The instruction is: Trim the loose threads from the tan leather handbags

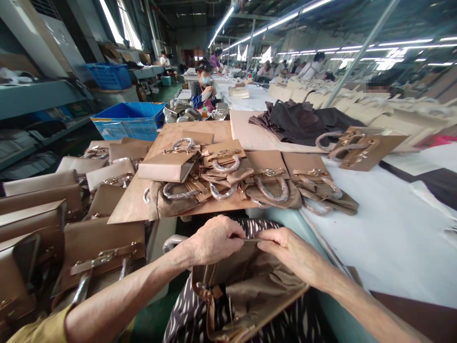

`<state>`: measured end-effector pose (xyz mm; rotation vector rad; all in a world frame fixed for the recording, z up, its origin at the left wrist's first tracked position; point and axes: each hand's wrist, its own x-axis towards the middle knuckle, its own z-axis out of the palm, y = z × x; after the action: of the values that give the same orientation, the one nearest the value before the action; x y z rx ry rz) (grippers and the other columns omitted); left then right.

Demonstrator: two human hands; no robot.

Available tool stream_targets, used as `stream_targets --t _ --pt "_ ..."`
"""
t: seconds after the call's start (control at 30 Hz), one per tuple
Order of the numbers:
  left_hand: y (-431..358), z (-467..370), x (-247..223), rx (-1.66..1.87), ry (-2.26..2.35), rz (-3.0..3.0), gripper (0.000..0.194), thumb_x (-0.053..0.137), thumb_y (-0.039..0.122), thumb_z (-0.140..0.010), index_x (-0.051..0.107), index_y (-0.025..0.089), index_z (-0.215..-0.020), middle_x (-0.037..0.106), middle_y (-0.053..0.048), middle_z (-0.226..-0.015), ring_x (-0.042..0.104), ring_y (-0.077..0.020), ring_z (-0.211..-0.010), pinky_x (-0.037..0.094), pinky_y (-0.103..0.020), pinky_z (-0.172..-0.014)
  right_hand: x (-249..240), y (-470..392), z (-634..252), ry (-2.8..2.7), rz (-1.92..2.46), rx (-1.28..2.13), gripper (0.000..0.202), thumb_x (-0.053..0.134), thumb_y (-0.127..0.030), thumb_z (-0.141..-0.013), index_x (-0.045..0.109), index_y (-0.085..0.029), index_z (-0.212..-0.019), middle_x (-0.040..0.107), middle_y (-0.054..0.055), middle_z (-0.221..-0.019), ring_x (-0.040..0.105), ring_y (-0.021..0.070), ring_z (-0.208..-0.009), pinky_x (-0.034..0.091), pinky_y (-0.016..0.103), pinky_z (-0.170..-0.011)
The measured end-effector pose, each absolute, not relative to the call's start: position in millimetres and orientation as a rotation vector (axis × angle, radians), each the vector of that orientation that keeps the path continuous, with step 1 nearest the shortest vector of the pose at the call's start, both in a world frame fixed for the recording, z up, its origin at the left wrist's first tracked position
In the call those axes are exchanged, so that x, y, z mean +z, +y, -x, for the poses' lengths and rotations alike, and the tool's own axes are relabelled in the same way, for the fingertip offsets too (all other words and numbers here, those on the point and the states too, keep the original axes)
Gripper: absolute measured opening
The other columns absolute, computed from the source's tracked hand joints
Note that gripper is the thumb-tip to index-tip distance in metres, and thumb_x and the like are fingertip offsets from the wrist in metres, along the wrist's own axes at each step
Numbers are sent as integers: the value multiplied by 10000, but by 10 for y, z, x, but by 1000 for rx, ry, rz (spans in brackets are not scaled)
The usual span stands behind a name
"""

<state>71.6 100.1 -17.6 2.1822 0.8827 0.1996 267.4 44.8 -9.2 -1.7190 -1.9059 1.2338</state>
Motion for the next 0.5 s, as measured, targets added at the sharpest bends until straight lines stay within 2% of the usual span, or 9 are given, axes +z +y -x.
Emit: stream_targets --t 0.27,0.5 --pt "980 -698 -171 200 880 -2147 194 463 191 -723 656 180 -738 563 42 -635 469 -87 -601 294 -186 -535 -214 548 -2637 -1831 1566 1512 274 466 -335 -804 485 -169 -586 332 -62 -538 321 92 -532 251 204 -491" --pt "958 -723 -116 147 901 -2103 213 465 240 -727 669 181 -736 496 38 -583 441 -96 -577 274 -187 -509 -209 500 -2622 -1820 1608 1492 254 469 -307 -785 484 -164 -576 338 -56 -549 333 96 -554 254 209 -501"
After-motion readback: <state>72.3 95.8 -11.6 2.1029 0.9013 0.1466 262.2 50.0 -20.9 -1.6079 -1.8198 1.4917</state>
